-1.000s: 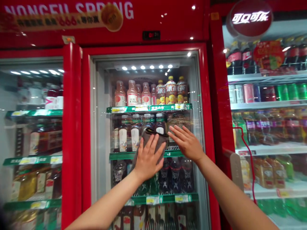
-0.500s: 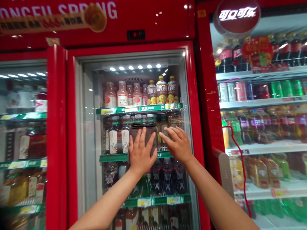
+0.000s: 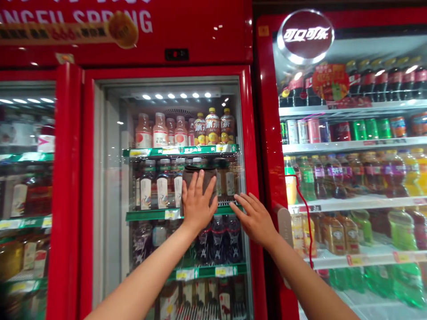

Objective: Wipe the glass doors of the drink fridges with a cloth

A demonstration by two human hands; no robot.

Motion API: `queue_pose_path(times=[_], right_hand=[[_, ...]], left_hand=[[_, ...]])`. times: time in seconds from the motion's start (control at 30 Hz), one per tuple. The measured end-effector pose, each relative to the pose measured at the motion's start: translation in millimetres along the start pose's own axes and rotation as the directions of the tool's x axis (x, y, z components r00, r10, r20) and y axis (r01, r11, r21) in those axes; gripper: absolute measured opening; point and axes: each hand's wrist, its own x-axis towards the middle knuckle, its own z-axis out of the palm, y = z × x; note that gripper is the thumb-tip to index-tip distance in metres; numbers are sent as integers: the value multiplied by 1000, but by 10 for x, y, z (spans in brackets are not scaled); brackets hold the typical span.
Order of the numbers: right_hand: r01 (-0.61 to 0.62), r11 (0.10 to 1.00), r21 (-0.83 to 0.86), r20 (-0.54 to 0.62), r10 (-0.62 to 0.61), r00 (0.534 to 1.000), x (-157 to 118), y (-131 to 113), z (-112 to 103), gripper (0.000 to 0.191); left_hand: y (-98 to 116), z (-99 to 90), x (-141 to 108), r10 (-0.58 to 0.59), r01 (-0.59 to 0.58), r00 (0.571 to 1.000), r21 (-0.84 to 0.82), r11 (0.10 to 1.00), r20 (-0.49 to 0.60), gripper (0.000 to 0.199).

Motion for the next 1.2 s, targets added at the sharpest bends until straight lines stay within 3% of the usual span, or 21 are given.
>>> queue_pose_path(times=[0.1,0.17,0.23,0.37,0.43,0.5,0.57,0.63,0.87,0.97,1.07,1.13,1.2], right_hand=[[29,997,72,13,-30,999,-85,38,-63,58],[30,996,88,28,-32,999,-103,78,-128,54],[22,997,80,40,-25,999,-98,124,-204,50],[-96,995,41,22,95,995,-88,177,-339,44],[-163,985,49,-12,164,986,-113,168,-388,44],[-209,976,67,-46,212,976,-152,144,-427,45],[-243,968,64,-53,247,968,-181,125,-461,47],[-276,960,47,-34,278,960,-178,130,-494,51],[-387,920,64,-129,392,911,-155,215,-592,60],[-386,921,51,-123,389,913,-242,192,-636,59],[-379,925,34,-85,380,921,-282,175,-686,56],[-387,921,40,-87,390,917,-254,184,-711,54],[-406,912,58,-115,410,905,-202,199,-724,54]], left_hand=[[110,22,-391,252,-250,966,-35,968,62,69],[110,9,-479,354,-350,931,-51,935,88,67],[129,21,-337,349,-346,932,-49,937,98,65],[394,166,126,159,-157,985,-31,987,73,65],[584,246,109,115,-113,992,-36,993,56,65],[737,299,-109,193,-189,980,-67,980,47,60],[829,330,-359,355,-348,934,-122,929,39,47],[876,356,-437,439,-430,898,-147,891,34,39],[1040,518,391,218,-216,976,-75,973,9,56],[1086,542,203,257,-256,966,-77,964,6,54],[1073,517,-79,383,-379,924,-107,919,19,47],[1045,497,-34,444,-435,895,-140,890,39,44],[1018,490,191,411,-400,911,-153,904,45,47]])
